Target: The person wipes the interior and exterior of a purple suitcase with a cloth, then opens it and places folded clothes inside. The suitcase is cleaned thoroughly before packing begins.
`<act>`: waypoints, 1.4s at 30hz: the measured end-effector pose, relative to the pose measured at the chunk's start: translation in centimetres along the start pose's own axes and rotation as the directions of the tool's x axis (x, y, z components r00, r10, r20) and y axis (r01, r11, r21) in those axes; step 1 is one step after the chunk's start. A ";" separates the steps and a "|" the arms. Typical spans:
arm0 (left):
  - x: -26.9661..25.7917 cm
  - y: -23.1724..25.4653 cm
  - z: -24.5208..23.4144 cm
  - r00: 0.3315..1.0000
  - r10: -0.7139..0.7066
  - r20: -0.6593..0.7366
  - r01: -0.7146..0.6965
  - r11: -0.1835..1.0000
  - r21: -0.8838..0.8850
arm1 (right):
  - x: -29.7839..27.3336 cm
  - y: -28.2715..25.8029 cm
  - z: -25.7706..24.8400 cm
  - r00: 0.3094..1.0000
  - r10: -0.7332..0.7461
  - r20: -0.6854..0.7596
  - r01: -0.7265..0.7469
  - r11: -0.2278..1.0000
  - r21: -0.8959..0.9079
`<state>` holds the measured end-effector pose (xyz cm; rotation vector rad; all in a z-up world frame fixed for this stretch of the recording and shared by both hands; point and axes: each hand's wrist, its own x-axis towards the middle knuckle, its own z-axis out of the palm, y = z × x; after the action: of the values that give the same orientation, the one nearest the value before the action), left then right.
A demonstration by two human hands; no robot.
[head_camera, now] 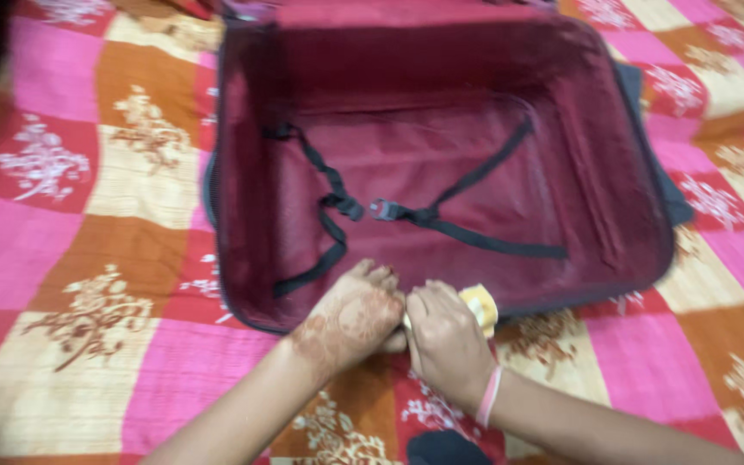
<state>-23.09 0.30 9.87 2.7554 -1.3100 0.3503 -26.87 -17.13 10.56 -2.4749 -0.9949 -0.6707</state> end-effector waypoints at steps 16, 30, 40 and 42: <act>-9.8 -5.7 -3.0 0.987 -0.095 0.132 0.078 0.988 0.133 | 5.8 -8.5 6.5 0.999 -0.052 0.007 0.052 0.997 0.064; -13.2 -11.8 -4.9 0.973 -0.025 -0.229 0.091 0.955 0.282 | 9.6 -12.8 10.9 1.000 -0.014 -0.028 0.008 0.978 -0.207; -15.8 -17.7 0.2 0.804 -0.431 -0.410 0.466 0.885 -0.017 | 17.3 -12.1 13.7 0.974 0.221 0.045 -0.210 0.960 -0.188; -15.2 -19.7 3.5 0.657 -0.670 -0.345 0.471 0.723 -0.505 | 19.7 -10.7 14.2 0.945 0.315 0.081 -0.309 0.948 -0.081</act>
<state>-16.59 23.74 3.59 2.3275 -0.2713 0.6331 -18.08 7.83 11.96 -2.6622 -0.5951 -0.4955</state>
